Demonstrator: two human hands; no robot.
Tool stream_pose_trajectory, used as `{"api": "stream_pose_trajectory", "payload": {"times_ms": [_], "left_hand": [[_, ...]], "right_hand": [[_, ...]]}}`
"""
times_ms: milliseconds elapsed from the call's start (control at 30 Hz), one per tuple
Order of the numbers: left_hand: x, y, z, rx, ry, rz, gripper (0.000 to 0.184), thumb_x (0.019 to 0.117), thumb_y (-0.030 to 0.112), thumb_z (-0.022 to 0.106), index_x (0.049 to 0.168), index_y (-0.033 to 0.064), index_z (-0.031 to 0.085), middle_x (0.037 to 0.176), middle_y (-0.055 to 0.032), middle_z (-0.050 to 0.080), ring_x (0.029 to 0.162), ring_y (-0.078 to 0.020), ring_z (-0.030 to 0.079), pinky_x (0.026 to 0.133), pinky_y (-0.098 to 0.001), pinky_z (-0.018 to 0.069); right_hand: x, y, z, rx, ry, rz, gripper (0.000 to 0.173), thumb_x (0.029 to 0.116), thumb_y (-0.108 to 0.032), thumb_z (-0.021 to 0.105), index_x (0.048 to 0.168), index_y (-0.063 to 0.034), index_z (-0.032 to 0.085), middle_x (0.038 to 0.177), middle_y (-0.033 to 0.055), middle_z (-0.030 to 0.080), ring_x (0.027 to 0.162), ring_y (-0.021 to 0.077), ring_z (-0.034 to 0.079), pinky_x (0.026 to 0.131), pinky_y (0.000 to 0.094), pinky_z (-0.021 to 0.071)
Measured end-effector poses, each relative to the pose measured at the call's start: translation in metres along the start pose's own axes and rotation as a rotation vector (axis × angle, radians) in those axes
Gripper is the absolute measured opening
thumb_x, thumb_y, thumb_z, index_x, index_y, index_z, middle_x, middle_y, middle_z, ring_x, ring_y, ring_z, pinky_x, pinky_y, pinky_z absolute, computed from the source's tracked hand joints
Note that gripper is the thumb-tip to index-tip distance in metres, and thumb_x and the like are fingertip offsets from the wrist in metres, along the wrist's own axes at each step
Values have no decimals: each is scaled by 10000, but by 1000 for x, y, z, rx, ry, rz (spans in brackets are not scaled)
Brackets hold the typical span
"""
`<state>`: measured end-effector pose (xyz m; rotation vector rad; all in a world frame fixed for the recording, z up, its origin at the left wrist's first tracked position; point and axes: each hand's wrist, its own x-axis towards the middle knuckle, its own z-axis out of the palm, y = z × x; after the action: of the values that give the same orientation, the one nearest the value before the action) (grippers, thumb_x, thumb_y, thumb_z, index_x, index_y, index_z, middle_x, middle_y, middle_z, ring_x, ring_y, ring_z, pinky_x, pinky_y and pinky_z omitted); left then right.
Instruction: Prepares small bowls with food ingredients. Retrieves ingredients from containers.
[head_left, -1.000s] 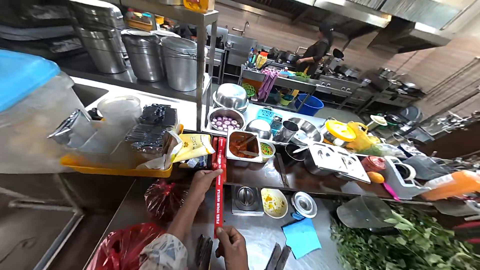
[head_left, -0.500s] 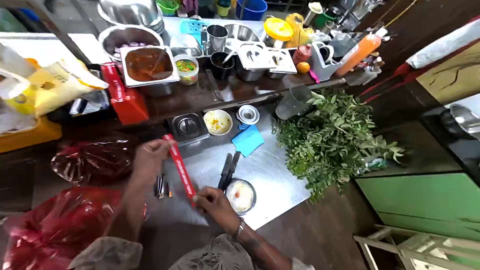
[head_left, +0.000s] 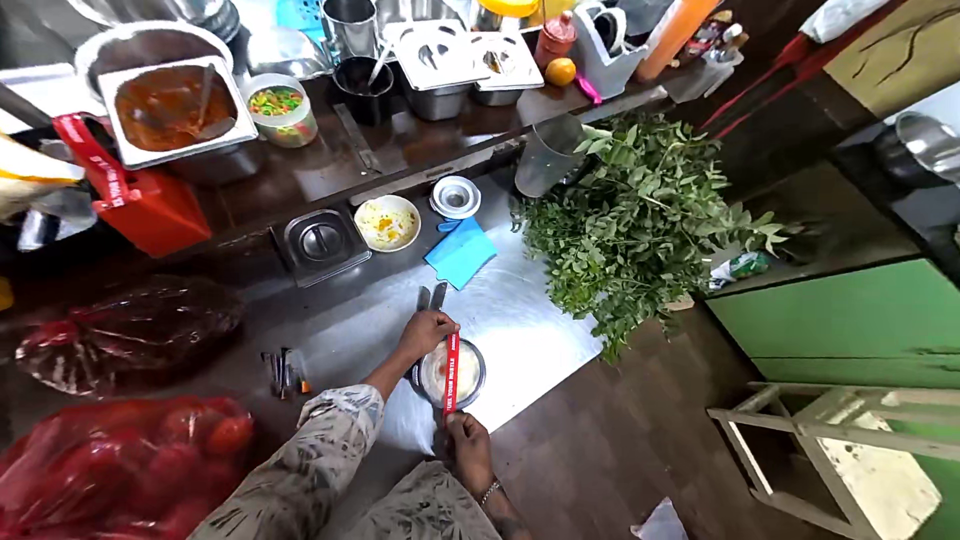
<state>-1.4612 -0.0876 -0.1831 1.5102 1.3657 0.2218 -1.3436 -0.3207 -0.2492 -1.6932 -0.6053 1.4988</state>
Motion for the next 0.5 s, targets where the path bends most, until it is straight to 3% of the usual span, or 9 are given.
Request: {"api": "stream_pose_trajectory", "payload": {"times_ms": [100,167,200,267,300,367,433,500], "left_hand": [[-2,11,-3,121,36,-133,182,924,337,758,994,171,788,968,-103,754,937,-326,705,823,-635,533],[-5,11,-3,195,114,-100,197,875,299,798,1051,214,765,985,-45,767,941,-294,723,809,-628,557],[-3,6,-5,192,115,-60,176,900,311,778,1054,225,765,977,-19,771,922,-254,732,810,-596,573],[0,-8,-6,134,62,21,187,993,370,665,1035,223,773,941,5,754,874,-172,717,824,-506,584],[-3,-14,-7,97,34,38,228,1013,391,630,1035,214,772,937,4,747,873,-155,707,839,-484,578],[-15,-22,-10,29,12,10,196,994,372,664,1026,213,775,942,5,755,860,-140,713,831,-456,590],[-28,-32,-14,-74,-45,-95,209,989,346,678,1068,170,759,967,-50,744,811,-181,709,768,-448,601],[-39,-50,-15,-170,-125,-201,278,1003,349,648,1157,133,730,1025,-92,732,824,-213,709,764,-448,605]], "right_hand": [[20,0,-6,-175,1,-8,234,991,-283,661,942,-58,700,749,61,699,632,183,680,618,383,608],[25,-3,-9,-229,-1,-10,209,967,-285,687,917,-84,713,750,41,714,638,173,698,624,380,624],[26,-5,-10,-217,0,-10,199,953,-281,711,914,-86,723,759,42,725,649,175,707,631,380,630],[23,-13,-12,-80,21,12,187,921,-192,763,990,-25,715,813,100,753,690,222,739,646,400,652],[21,-18,-13,33,41,25,235,915,-105,754,1088,25,662,855,157,755,715,270,749,649,423,657],[20,-29,-17,257,107,34,329,957,14,622,1274,69,556,917,257,726,755,353,743,670,485,650],[22,-41,-26,322,187,5,313,1016,-22,531,1321,47,549,955,269,711,767,359,735,674,497,641],[29,-48,-39,205,188,-102,303,1017,-94,589,1300,15,601,964,217,721,787,311,725,696,462,635]]}}
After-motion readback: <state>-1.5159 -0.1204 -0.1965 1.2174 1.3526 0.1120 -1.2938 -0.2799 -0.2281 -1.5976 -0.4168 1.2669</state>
